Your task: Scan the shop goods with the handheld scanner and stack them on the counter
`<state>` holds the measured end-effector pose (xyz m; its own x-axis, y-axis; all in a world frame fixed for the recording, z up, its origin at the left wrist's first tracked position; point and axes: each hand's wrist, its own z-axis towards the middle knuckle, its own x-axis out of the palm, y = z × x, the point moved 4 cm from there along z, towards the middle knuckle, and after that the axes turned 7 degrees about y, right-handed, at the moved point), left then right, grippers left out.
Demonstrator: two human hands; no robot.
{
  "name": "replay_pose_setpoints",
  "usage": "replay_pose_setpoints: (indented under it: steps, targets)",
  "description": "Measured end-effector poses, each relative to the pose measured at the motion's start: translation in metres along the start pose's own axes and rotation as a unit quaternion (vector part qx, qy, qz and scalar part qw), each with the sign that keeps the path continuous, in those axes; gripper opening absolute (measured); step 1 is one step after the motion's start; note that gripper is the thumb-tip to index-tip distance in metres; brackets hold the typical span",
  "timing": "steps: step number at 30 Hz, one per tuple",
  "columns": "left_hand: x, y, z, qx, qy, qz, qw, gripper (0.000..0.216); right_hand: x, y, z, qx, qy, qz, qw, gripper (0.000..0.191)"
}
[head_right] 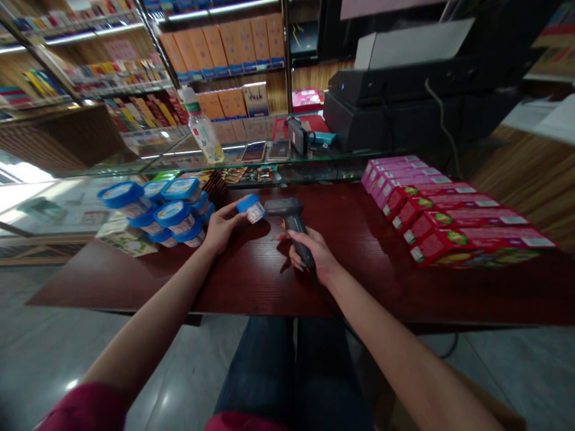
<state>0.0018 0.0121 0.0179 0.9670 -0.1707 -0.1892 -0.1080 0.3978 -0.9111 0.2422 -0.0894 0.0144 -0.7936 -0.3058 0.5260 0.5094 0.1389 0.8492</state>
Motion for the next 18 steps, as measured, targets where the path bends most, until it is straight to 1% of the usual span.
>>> replay_pose_setpoints:
  steps: [4,6,8,10,12,14,16,18]
  targets:
    - [0.005,-0.004,0.000,0.004,0.010,-0.014,1.000,0.058,0.002,0.000,-0.001,0.004,0.012,-0.017,1.000,0.037]
    - [0.005,-0.005,-0.001,0.000,0.010,0.000,1.000,0.057,0.004,0.001,-0.002,0.000,0.011,-0.021,1.000,0.038]
    - [0.004,-0.006,-0.002,0.002,0.008,0.048,0.999,0.056,0.005,0.002,-0.002,-0.014,-0.003,-0.025,1.000,0.038]
    - [0.006,-0.011,-0.005,0.028,0.008,0.136,0.990,0.050,0.003,0.004,-0.004,-0.042,-0.036,-0.036,0.998,0.037]
    - [0.013,-0.019,-0.008,0.082,0.026,0.241,0.967,0.046,-0.003,0.009,-0.006,-0.082,-0.090,-0.052,0.991,0.035]
    - [0.029,-0.029,-0.012,0.147,0.080,0.325,0.931,0.046,-0.015,0.015,-0.011,-0.116,-0.151,-0.071,0.979,0.035]
    - [0.048,-0.035,-0.015,0.194,0.147,0.371,0.896,0.047,-0.031,0.024,-0.018,-0.140,-0.201,-0.087,0.966,0.036]
    - [0.067,-0.038,-0.012,0.211,0.187,0.390,0.877,0.048,-0.048,0.035,-0.028,-0.159,-0.233,-0.107,0.953,0.038]
